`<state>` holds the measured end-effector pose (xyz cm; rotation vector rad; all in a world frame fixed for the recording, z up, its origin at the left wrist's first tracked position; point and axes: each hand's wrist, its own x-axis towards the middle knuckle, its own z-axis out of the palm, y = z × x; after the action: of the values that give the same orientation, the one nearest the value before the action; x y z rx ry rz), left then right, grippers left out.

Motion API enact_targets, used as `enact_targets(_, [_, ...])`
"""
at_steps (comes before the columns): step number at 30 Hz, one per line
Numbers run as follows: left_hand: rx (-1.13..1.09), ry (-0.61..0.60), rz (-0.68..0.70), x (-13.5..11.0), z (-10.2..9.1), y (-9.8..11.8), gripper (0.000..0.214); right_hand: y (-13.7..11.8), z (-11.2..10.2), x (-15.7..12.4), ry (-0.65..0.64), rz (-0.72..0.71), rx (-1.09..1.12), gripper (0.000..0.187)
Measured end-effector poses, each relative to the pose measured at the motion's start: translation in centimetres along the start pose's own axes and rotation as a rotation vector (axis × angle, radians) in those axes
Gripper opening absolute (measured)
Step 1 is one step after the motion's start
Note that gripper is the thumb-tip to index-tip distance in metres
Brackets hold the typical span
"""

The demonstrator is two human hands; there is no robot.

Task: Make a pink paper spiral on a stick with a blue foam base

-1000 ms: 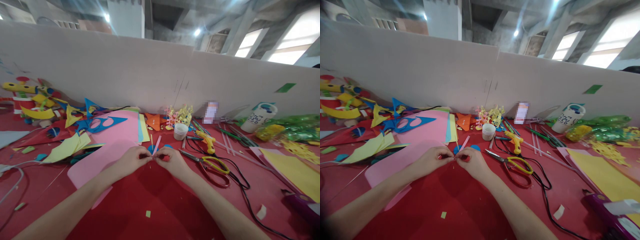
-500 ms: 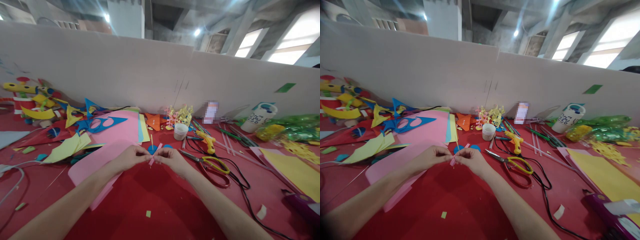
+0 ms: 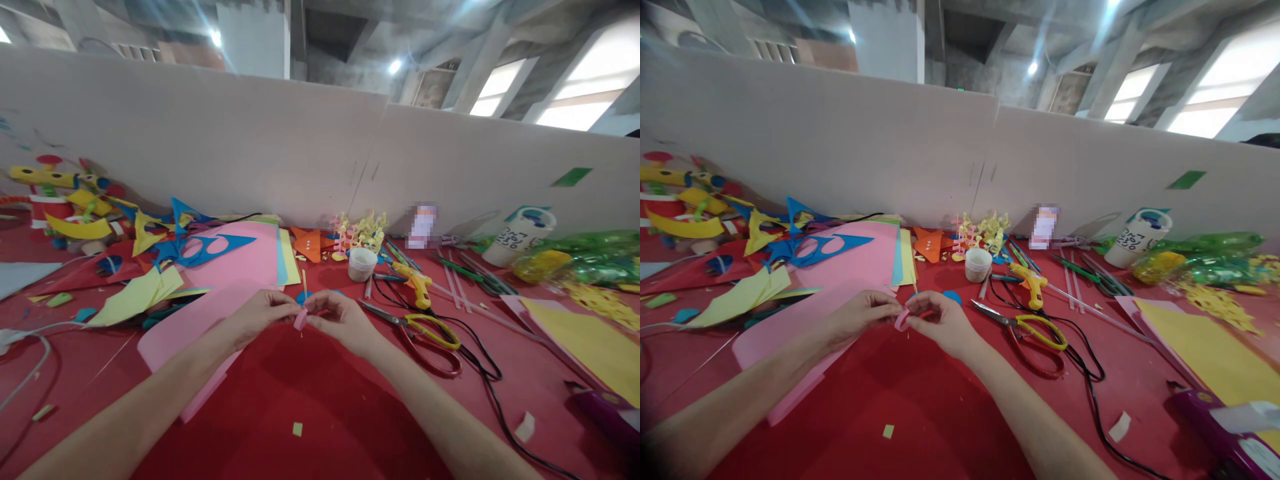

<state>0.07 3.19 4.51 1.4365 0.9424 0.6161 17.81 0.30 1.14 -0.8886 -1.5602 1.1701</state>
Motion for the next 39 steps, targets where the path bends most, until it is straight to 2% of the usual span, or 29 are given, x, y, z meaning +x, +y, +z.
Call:
enact_targets(3, [-0.127, 0.016, -0.041, 0.1, 0.0, -0.1, 0.017, -0.5, 0.2, -0.3, 0.054, -0.184, -0.252, 0.017])
enact_targets(6, [-0.163, 0.022, -0.053, 0.0, 0.1, -0.1, 0.018, -0.7, 0.4, -0.6, 0.096, -0.297, -0.423, 0.015])
enact_targets(12, [-0.167, 0.014, -0.036, -0.3, 0.4, 0.3, 0.018, -0.8, 0.4, -0.8, 0.111, -0.400, -0.470, 0.008])
enact_targets(16, [-0.123, 0.013, 0.018, -0.2, 0.5, 0.2, 0.020, -1.3, 0.8, -0.8, 0.146, -0.337, -0.394, 0.005])
enact_targets(19, [-0.028, 0.027, 0.091, 0.0, 0.3, -0.1, 0.020, -1.3, 1.4, -0.8, 0.188, -0.212, -0.262, 0.001])
enact_targets(23, [0.085, 0.037, 0.195, 0.0, 0.1, -0.3, 0.017, -1.0, 2.2, -0.5, 0.217, -0.018, 0.047, 0.013])
enact_targets(26, [0.123, 0.039, 0.244, -0.2, 0.1, -0.2, 0.015, -0.7, 2.3, -0.3, 0.206, 0.018, 0.176, 0.018])
enact_targets(34, [0.224, 0.052, 0.265, 0.0, -0.1, -0.1, 0.013, -0.5, 1.4, -0.2, 0.135, 0.050, 0.266, 0.022])
enact_targets(39, [0.310, 0.038, 0.271, 0.2, -0.1, -0.6, 0.011, -0.2, 0.8, -0.1, 0.082, 0.069, 0.143, 0.016])
